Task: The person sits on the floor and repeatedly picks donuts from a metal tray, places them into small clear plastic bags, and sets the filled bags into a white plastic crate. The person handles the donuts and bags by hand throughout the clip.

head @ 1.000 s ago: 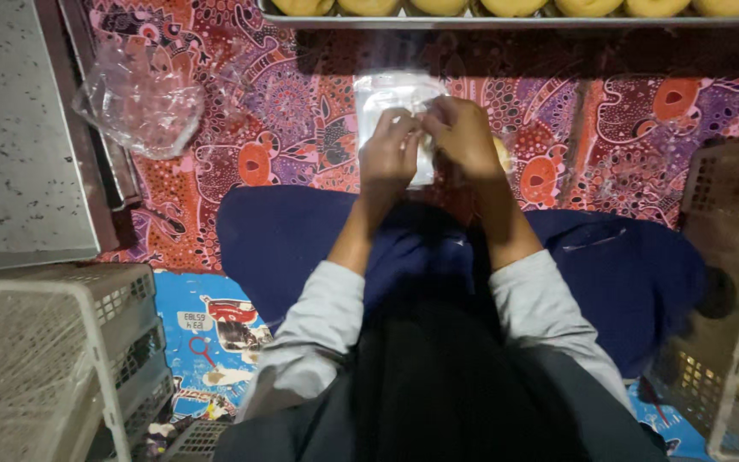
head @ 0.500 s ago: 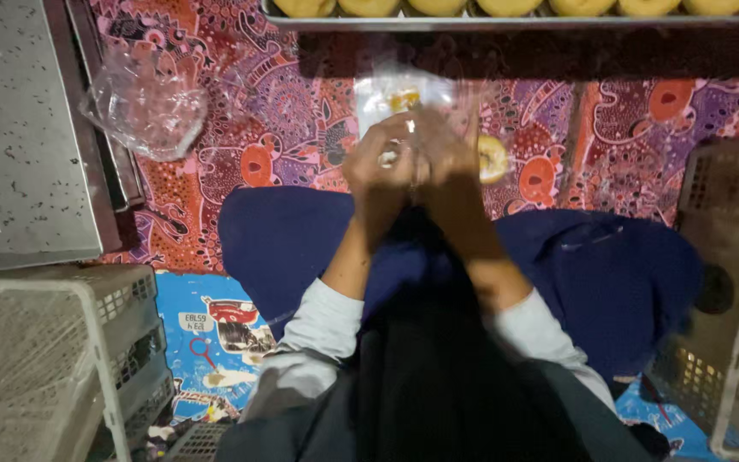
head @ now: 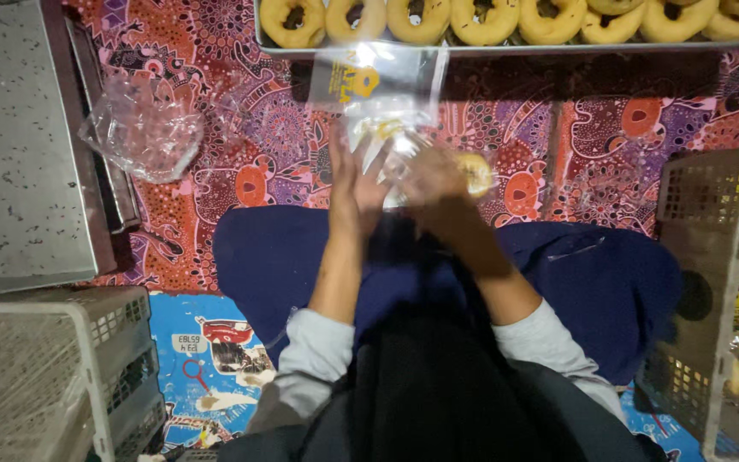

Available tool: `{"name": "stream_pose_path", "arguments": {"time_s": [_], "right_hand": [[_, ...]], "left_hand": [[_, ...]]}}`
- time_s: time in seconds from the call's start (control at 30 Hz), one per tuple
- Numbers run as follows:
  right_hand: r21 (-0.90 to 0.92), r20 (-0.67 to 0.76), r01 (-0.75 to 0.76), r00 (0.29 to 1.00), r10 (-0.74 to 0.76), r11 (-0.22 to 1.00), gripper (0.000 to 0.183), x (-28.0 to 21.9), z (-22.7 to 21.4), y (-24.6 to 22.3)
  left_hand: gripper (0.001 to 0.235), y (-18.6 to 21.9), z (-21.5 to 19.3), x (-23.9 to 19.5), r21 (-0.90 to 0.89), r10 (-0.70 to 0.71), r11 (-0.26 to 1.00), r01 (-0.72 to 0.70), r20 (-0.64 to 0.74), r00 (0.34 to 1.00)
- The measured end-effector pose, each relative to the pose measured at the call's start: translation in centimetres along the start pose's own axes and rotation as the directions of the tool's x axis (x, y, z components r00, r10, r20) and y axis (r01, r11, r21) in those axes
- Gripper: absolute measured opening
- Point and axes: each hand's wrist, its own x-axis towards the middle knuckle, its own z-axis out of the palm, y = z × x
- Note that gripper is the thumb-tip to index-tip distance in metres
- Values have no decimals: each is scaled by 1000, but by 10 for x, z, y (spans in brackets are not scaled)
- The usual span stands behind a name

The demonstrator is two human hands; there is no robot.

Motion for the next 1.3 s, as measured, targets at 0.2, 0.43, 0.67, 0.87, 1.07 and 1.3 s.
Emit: {"name": "stream_pose_path", "arguments": {"time_s": [0.2,0.43,0.67,0.87,1.07,1.3], "right_hand": [[245,-97,-352,918,384,903,11,77,-37,35],[244,98,-209,977,191,947,27,111,-39,26],[368,303,-694,719,626,619,24,96,-32,22],[-327,-18,-340,935,354,882,82,122,-25,122],[676,-114,-328,838,534,660,74,71,-44,54],[839,-26,-263,855,517,476,66,13,-15,-47]], "left_hand": [[37,0,10,58,-130,111,988,-84,221,969],[39,8,58,51,-380,48,925,-23,55,997],[15,8,41,71,-422,101,904,-70,51,994],[34,20,32,63,-590,5,803,81,143,990],[46,30,42,59,-698,-32,714,57,49,998],[49,17,52,42,-537,202,841,-59,211,956]]}}
